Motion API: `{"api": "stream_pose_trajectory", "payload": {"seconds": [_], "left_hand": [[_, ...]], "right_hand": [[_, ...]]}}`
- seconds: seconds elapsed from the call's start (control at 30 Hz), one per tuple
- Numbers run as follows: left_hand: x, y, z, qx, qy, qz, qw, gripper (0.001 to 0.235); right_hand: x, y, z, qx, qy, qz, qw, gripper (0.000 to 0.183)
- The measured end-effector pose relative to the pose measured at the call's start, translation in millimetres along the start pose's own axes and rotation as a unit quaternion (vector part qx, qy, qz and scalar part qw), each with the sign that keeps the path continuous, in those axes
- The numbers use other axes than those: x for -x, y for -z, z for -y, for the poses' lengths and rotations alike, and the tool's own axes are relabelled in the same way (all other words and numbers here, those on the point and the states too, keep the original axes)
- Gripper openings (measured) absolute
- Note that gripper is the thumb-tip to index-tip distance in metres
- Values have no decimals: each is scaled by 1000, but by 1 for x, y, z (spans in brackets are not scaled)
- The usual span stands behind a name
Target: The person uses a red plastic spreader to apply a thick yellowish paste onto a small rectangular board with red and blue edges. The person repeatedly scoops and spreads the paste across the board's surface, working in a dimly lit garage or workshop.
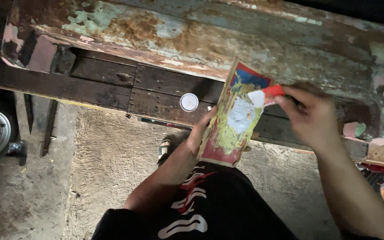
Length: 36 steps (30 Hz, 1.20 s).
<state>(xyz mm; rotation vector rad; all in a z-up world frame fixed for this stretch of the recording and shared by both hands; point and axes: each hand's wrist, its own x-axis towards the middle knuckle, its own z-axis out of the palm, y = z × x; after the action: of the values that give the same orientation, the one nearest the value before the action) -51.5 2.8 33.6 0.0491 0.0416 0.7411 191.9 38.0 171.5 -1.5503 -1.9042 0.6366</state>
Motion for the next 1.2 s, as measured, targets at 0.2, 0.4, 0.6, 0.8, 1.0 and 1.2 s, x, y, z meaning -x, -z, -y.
{"api": "stream_pose_trajectory", "payload": {"seconds": [0.2, 0.4, 0.6, 0.8, 1.0, 1.2], "left_hand": [[-6, -5, 5, -128, -24, -108, 986, 78], [-12, 4, 9, -297, -124, -146, 935, 81], [-19, 10, 20, -334, -169, -238, 896, 68], [-30, 14, 32, -312, -238, -235, 889, 60], [-32, 17, 38, -317, -237, -256, 882, 60], [-38, 16, 48, -355, -251, -263, 861, 65]], "right_hand": [[-22, -2, 2, 63, 71, 4, 995, 18], [-27, 3, -7, 122, 93, 47, 987, 19], [-16, 0, -10, 228, 253, 11, 940, 16], [11, -17, -16, 240, 273, 55, 930, 11], [21, -20, -13, 264, 295, 17, 918, 18], [14, -4, -15, 270, 272, 21, 924, 17]]}}
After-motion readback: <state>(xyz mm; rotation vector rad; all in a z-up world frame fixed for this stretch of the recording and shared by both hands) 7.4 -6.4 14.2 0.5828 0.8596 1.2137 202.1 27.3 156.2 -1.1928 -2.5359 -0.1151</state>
